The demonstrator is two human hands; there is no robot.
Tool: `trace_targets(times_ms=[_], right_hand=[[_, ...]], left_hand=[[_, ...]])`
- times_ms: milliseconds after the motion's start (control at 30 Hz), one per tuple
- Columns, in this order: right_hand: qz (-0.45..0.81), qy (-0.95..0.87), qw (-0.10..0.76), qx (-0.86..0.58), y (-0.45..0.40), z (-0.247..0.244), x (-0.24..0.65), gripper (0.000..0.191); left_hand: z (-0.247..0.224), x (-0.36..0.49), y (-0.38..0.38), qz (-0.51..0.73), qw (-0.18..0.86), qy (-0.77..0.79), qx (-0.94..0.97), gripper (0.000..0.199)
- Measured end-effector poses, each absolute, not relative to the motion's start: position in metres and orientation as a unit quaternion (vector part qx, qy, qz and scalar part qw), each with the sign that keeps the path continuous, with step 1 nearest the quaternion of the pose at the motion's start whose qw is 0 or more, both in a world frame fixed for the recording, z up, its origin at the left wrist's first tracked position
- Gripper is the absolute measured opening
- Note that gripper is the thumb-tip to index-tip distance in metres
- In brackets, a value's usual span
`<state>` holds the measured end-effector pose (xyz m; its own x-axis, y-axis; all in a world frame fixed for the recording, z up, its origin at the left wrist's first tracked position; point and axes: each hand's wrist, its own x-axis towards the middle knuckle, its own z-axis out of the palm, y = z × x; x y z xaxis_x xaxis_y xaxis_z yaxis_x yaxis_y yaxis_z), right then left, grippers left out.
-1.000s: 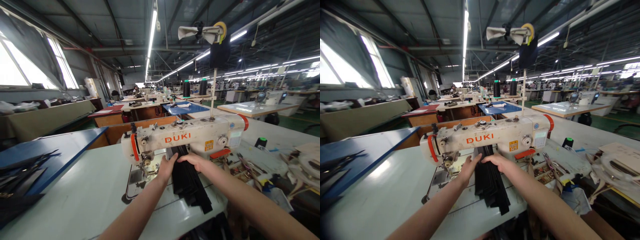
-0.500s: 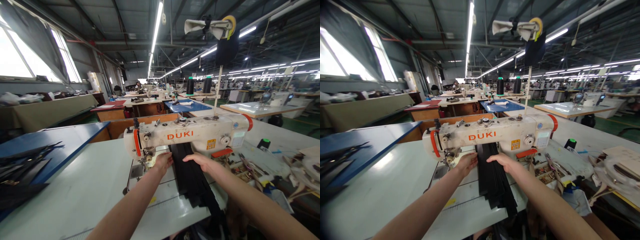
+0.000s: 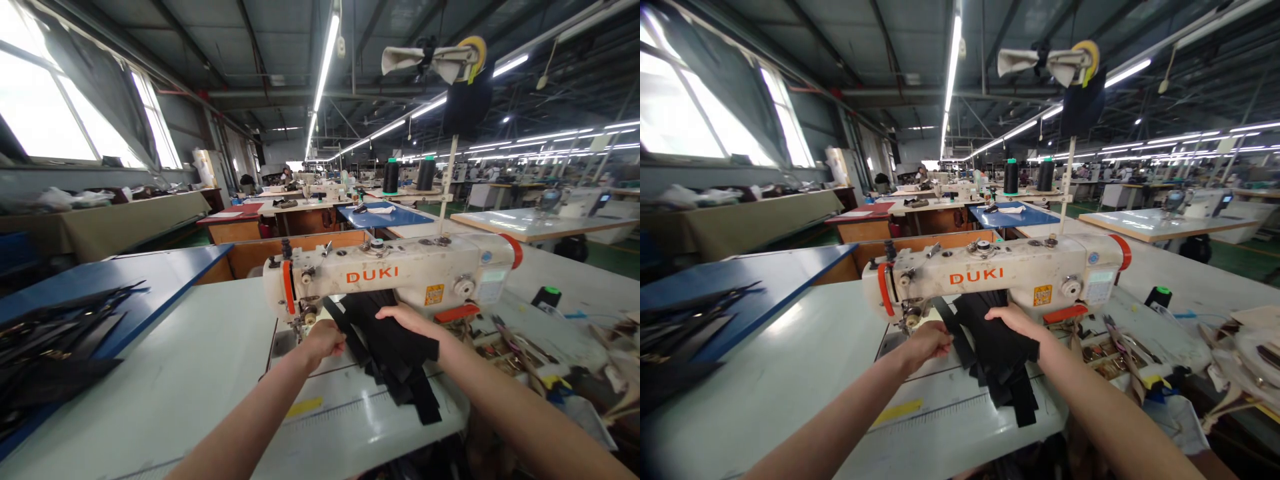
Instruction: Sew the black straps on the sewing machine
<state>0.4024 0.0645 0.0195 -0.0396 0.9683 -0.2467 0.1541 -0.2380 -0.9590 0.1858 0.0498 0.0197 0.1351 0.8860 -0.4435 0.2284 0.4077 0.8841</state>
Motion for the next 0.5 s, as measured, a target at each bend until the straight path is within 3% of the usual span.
trace_targets(times_ms=[300,500], right_hand=[[0.480,-0.479,0.445,-0.585,0.056,0.026,0.392,0.022],[0.532,-0.437,0.422,-0.589,0.052,0.024,0.390,0.025]], left_hand=[[0.028,0.167,0.023,0.193,0.603,0.586,0.506,0.021],[0.020,0.189,0.031,0.319,0.539,0.594,0.505,0.024]])
